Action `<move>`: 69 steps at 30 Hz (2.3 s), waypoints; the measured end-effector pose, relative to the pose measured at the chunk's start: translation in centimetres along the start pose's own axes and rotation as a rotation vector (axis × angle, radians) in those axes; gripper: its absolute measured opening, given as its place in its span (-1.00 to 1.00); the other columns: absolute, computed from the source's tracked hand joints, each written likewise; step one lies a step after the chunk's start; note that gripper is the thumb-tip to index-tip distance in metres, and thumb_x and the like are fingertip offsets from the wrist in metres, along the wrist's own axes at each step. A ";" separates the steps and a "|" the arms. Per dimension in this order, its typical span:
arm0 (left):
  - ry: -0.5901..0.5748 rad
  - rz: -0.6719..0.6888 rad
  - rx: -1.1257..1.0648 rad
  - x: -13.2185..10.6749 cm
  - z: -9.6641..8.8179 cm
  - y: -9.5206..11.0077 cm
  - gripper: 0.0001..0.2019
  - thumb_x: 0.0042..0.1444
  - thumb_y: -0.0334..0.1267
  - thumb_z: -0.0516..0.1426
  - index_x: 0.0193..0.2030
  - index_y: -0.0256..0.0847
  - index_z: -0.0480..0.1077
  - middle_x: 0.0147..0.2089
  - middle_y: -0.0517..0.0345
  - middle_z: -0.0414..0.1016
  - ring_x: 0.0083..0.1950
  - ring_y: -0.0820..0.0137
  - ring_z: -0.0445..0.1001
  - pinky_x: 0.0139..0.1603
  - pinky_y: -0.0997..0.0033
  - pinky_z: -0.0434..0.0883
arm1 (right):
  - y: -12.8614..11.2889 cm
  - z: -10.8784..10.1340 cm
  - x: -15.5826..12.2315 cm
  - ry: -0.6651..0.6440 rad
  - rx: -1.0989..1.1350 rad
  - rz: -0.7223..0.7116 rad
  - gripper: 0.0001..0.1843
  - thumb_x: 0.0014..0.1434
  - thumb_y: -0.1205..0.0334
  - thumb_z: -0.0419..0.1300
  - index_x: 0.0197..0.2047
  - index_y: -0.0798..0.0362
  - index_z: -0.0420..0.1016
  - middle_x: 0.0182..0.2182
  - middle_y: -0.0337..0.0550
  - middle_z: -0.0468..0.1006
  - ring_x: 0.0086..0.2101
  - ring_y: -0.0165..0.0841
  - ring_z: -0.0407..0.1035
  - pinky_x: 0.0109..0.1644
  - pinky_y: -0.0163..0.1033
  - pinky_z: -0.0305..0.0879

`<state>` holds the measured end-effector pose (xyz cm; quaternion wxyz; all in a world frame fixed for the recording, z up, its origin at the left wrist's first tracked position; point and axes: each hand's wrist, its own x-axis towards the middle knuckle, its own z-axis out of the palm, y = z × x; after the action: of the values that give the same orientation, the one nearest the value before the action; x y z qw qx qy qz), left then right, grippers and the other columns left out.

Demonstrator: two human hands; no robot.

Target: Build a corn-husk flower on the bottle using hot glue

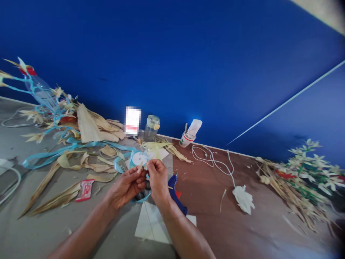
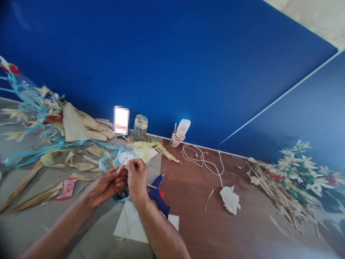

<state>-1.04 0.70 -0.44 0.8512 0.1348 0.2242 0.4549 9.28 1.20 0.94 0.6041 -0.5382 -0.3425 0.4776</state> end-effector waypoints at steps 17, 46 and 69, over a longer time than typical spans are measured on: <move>0.209 0.243 -0.340 0.4 -1.2 5.3 -0.78 0.20 -0.56 -0.11 -0.37 -0.30 0.27 -0.44 0.20 0.22 -0.54 0.62 0.21 -0.55 0.67 0.32 | 0.6 0.2 -2.5 -0.564 -0.344 0.054 -0.85 -0.04 0.33 0.15 -0.61 0.05 0.35 -0.70 -0.38 0.30 -0.64 -0.52 0.12 -0.54 -0.39 0.01; 0.096 0.113 0.113 -0.4 1.1 0.8 -0.91 -0.04 -0.45 0.25 -0.42 -0.33 0.39 -0.47 0.22 0.35 -0.53 0.59 0.31 -0.42 0.48 0.47 | -1.4 -1.0 0.7 -0.109 -0.022 0.031 -0.83 -0.09 0.16 0.19 -0.56 0.07 0.35 -0.63 -0.37 0.29 -0.55 -0.49 0.14 -0.45 -0.37 0.09; 0.064 -0.003 -0.014 -0.2 0.6 0.1 -0.87 -0.07 -0.55 0.23 -0.38 -0.33 0.41 -0.49 0.22 0.35 -0.56 0.63 0.31 -0.38 0.52 0.52 | -1.0 -0.6 0.1 -0.054 -0.088 -0.018 -0.89 -0.03 0.23 0.15 -0.52 0.07 0.35 -0.60 -0.34 0.38 -0.56 -0.47 0.32 -0.48 -0.39 0.26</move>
<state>-0.93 0.59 0.20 0.8452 0.1138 0.2484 0.4594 10.03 1.13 1.79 0.5747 -0.5480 -0.3843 0.4708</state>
